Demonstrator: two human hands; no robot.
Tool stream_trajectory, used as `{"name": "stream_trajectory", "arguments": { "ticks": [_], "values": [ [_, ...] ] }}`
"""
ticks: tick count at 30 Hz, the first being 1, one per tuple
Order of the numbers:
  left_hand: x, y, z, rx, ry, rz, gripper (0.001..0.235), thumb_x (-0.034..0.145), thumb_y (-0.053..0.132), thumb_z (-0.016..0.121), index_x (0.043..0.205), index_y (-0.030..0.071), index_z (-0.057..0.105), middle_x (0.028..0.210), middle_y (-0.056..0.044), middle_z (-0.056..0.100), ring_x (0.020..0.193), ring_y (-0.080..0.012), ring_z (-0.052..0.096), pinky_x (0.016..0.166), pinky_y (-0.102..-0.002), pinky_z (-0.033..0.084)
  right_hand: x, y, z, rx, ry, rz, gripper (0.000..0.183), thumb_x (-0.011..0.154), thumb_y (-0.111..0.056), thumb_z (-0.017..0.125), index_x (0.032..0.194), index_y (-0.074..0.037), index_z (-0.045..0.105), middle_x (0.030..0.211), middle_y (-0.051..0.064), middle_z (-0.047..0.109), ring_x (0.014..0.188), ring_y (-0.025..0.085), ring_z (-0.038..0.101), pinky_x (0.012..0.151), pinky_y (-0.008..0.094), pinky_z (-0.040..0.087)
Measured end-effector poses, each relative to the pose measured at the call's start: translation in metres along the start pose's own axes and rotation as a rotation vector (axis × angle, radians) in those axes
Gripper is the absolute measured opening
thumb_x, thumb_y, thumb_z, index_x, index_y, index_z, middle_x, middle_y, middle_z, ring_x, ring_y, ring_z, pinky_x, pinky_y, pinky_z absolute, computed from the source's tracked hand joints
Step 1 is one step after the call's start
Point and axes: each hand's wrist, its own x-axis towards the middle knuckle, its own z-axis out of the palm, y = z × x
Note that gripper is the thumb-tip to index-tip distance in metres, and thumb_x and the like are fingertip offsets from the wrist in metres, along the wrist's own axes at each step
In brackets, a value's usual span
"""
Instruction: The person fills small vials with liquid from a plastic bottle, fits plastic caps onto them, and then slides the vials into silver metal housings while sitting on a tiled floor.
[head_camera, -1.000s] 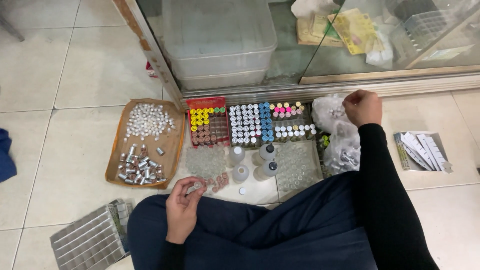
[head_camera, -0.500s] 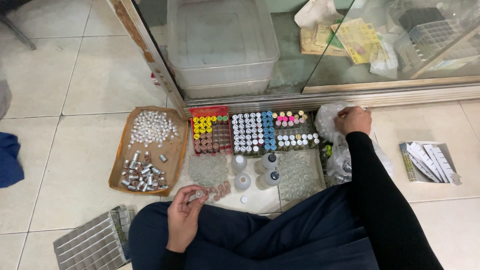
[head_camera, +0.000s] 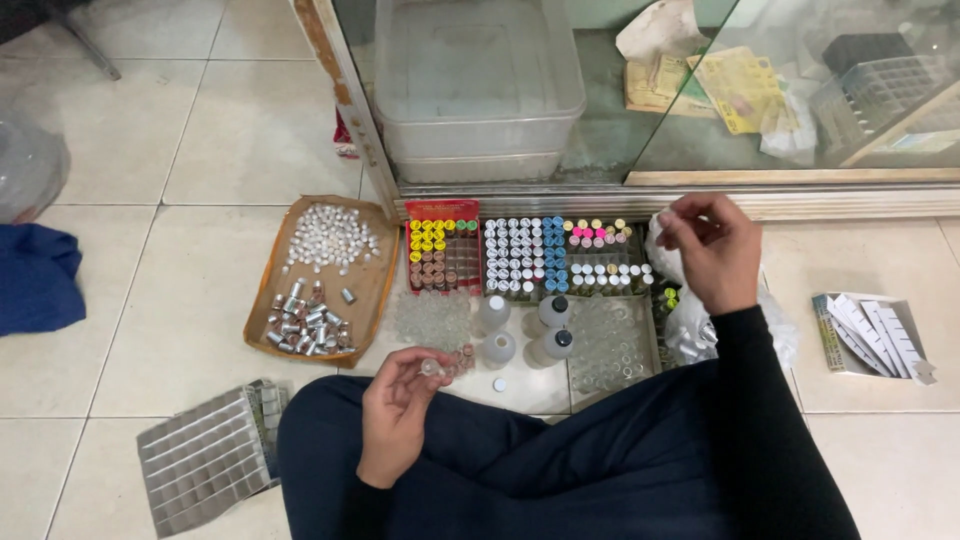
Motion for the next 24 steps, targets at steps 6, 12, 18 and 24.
{"name": "stream_trajectory", "arguments": {
  "ticks": [6, 12, 18, 24],
  "values": [
    [-0.015, 0.044, 0.02, -0.102, -0.079, 0.103, 0.027, 0.1, 0.023, 0.064, 0.114, 0.001, 0.061, 0.105, -0.016, 0.07, 0.101, -0.0246, 0.072, 0.083, -0.033, 0.062, -0.064, -0.114, 0.027, 0.276, -0.332, -0.134, 0.017, 0.092, 0.002, 0.071, 0.109, 0.0, 0.073, 0.108, 0.016, 0.071, 0.087, 0.021, 0.072, 0.078, 0.028, 0.068],
    [-0.033, 0.076, 0.027, -0.153, -0.137, 0.07, 0.021, 0.1, 0.012, 0.061, 0.116, -0.003, 0.061, 0.101, -0.015, 0.07, 0.093, -0.0221, 0.072, 0.078, -0.03, 0.064, -0.091, -0.194, 0.033, 0.29, -0.597, -0.391, 0.012, 0.095, 0.0, 0.064, 0.103, -0.003, 0.073, 0.101, 0.015, 0.071, 0.079, 0.02, 0.074, 0.073, 0.026, 0.07],
    [-0.042, 0.096, 0.021, -0.12, -0.196, 0.123, 0.026, 0.101, 0.017, 0.062, 0.117, -0.003, 0.061, 0.107, -0.015, 0.062, 0.087, -0.0227, 0.07, 0.079, -0.032, 0.064, -0.095, -0.235, 0.038, 0.254, -0.72, -0.629, 0.007, 0.094, -0.005, 0.066, 0.099, -0.001, 0.069, 0.096, 0.013, 0.072, 0.086, 0.027, 0.075, 0.078, 0.033, 0.06],
    [-0.046, 0.102, 0.017, -0.001, -0.227, 0.127, 0.029, 0.102, 0.018, 0.06, 0.123, -0.002, 0.059, 0.109, -0.012, 0.067, 0.092, -0.0199, 0.071, 0.083, -0.029, 0.062, -0.093, -0.247, 0.037, 0.198, -0.773, -0.781, 0.013, 0.096, 0.006, 0.059, 0.104, 0.001, 0.068, 0.1, 0.018, 0.069, 0.085, 0.028, 0.073, 0.075, 0.032, 0.06]
  ]
}}
